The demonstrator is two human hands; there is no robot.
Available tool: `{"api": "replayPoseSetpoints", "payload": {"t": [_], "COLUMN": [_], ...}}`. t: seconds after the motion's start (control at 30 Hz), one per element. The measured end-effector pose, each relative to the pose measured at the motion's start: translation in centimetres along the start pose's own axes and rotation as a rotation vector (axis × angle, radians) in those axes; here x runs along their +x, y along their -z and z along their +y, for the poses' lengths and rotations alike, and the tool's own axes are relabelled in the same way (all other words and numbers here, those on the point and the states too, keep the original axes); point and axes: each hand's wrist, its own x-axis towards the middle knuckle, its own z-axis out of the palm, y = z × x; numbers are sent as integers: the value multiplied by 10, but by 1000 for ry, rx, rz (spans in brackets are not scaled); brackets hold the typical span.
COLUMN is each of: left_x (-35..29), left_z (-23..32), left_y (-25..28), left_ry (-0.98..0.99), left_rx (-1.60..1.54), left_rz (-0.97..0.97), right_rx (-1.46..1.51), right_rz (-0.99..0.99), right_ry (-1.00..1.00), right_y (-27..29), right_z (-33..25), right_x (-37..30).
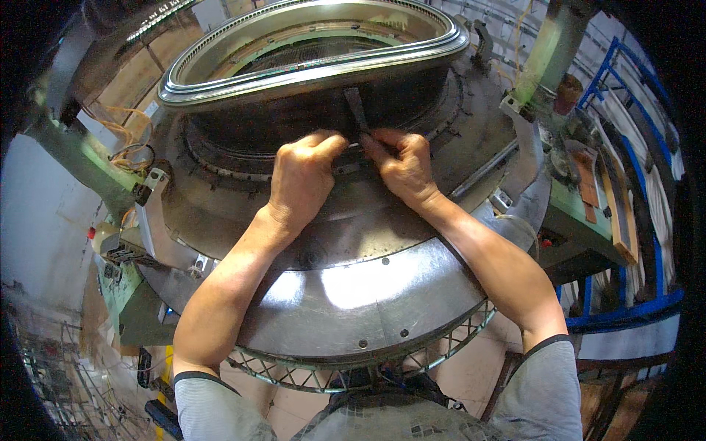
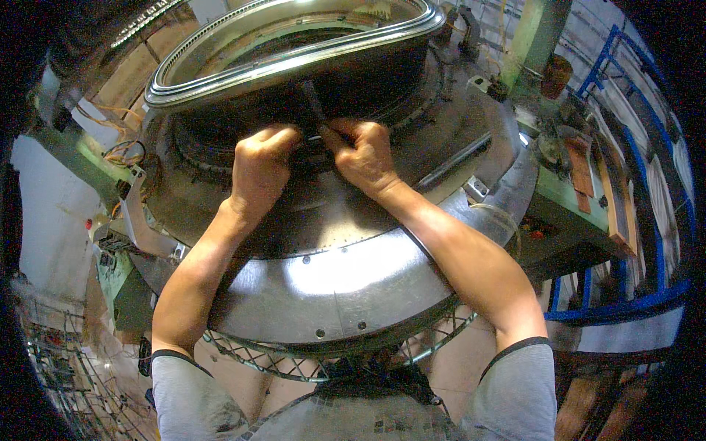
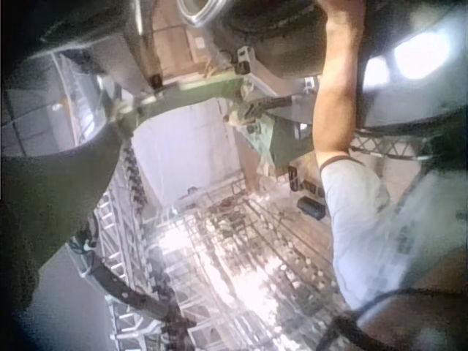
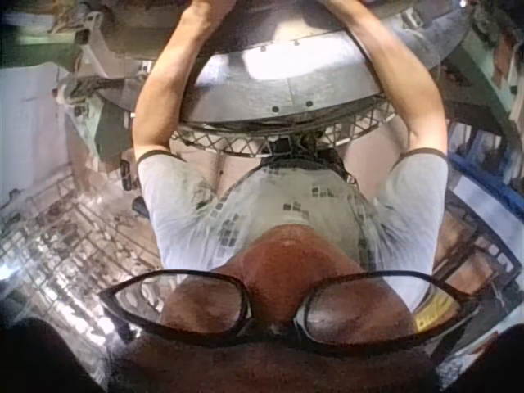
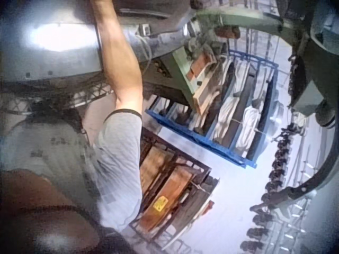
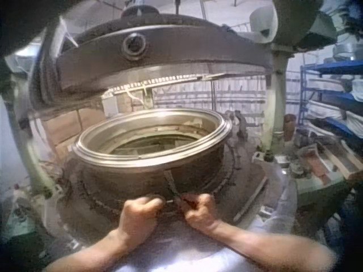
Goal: The person repeatedly picks up small metal strips, aligns them with a circular metal component, and secures them in place. The person also uses a blue-handled tool to adjust or mark the strips during the process.
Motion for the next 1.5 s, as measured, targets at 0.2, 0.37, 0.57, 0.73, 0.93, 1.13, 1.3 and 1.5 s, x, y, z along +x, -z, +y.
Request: {"api": "replayPoseSetpoints", "payload": {"t": [0.2, 0.37, 0.57, 0.73, 0.93, 1.13, 1.3, 1.5], "left_x": [-5, -5, -4, -4, -4, -3, -3, -2], "left_z": [1, 2, 4, 4, 4, 4, 3, 3], "left_y": [-8, -7, -7, -7, -8, -8, -8, -9], "left_ry": [-14, -41, -46, -54, -52, -59, -72, -65], "left_rx": [39, 100, 121, 135, 131, 134, 143, 148], "left_rz": [20, 2, -26, -53, -84, -86, -75, -69], "right_rx": [-15, -53, -71, -69, -87, -96, -83, -90], "right_rz": [-4, 13, 12, 8, 9, 11, 19, 30], "right_ry": [28, 24, 5, -5, 16, 4, 7, 13], "right_y": [-1, 1, 2, 2, 1, 3, 2, 2], "right_z": [1, -2, -2, 0, -1, -4, -4, -5], "right_x": [0, 0, 1, 0, 1, 0, 1, 1]}}
